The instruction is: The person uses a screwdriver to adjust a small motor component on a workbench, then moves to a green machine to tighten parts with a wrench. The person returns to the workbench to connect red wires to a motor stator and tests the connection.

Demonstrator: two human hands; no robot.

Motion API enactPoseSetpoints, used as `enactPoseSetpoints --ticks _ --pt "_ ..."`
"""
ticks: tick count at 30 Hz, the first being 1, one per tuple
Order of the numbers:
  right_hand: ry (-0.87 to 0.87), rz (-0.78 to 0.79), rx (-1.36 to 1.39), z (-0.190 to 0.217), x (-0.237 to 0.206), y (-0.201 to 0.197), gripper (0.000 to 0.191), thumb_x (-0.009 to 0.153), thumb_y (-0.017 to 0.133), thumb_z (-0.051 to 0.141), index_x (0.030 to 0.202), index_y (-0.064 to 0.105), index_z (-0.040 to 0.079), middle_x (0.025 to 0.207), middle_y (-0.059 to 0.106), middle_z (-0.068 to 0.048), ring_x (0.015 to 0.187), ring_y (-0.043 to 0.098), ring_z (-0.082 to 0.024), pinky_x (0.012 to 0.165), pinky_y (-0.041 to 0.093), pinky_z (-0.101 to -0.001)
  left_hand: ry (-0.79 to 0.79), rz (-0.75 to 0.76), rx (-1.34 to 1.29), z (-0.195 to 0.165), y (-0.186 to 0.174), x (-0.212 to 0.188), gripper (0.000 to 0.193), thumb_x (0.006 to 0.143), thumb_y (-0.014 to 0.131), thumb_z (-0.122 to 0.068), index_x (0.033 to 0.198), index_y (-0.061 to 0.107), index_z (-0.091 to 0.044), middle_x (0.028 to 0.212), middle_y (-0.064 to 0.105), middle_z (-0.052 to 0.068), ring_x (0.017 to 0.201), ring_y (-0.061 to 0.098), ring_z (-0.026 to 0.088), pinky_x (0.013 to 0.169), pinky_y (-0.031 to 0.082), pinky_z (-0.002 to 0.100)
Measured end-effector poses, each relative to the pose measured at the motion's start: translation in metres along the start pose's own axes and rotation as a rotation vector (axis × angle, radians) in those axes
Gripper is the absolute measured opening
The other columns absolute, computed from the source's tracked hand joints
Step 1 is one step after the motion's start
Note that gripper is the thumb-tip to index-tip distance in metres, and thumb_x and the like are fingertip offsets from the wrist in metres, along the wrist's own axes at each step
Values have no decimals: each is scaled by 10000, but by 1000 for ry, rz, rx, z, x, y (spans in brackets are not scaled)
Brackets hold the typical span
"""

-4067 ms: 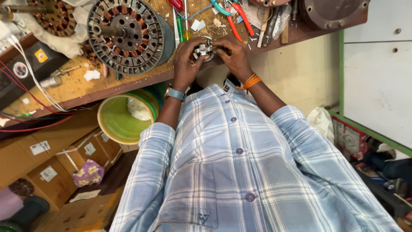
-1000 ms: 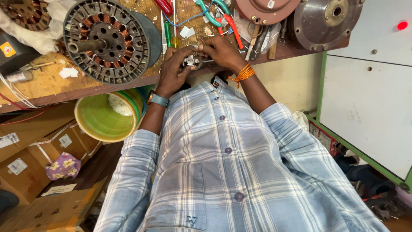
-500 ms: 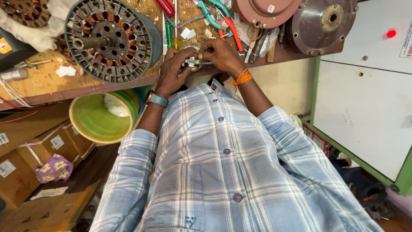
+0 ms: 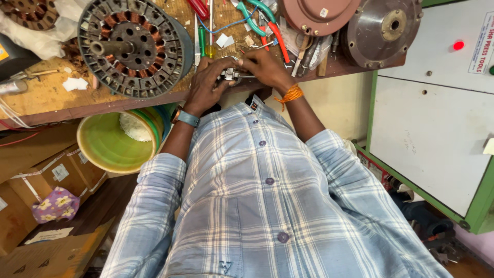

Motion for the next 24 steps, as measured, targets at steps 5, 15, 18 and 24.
enactPoseSetpoints --ticks 5,15,18,24 --pt "44 -1 49 -4 2 2 259 955 736 252 993 765 -2 881 754 -75 828 680 -139 774 541 -307 10 11 13 3 -4 0 536 828 827 -83 1323 635 -156 1339 680 28 1101 577 295 952 488 410" --pt "113 9 4 -11 0 2 266 1000 703 261 980 757 1 841 743 -54 784 652 -120 737 521 -306 20 -4 4 6 -3 -1 545 815 829 -71 1320 640 -152 1358 687 37 1082 579 298 944 497 405" --pt "8 3 31 -4 1 2 261 946 744 245 1006 748 -10 868 746 -57 814 659 -114 750 526 -301 10 7 8 7 -1 -1 552 813 831 -77 1326 642 -150 1354 685 41 1092 589 296 938 501 404" --pt "109 60 49 -10 1 2 289 1006 662 263 933 749 -3 810 729 -28 750 630 -95 703 519 -279 62 -7 18 5 -1 0 554 818 837 -82 1329 632 -145 1353 683 41 1106 591 297 948 502 404"
Point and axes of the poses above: each hand's wrist, its own x-axis towards the middle knuckle, its own y-axis out of the palm, z = x × y, the point moved 7 cm from there along x, towards the middle knuckle
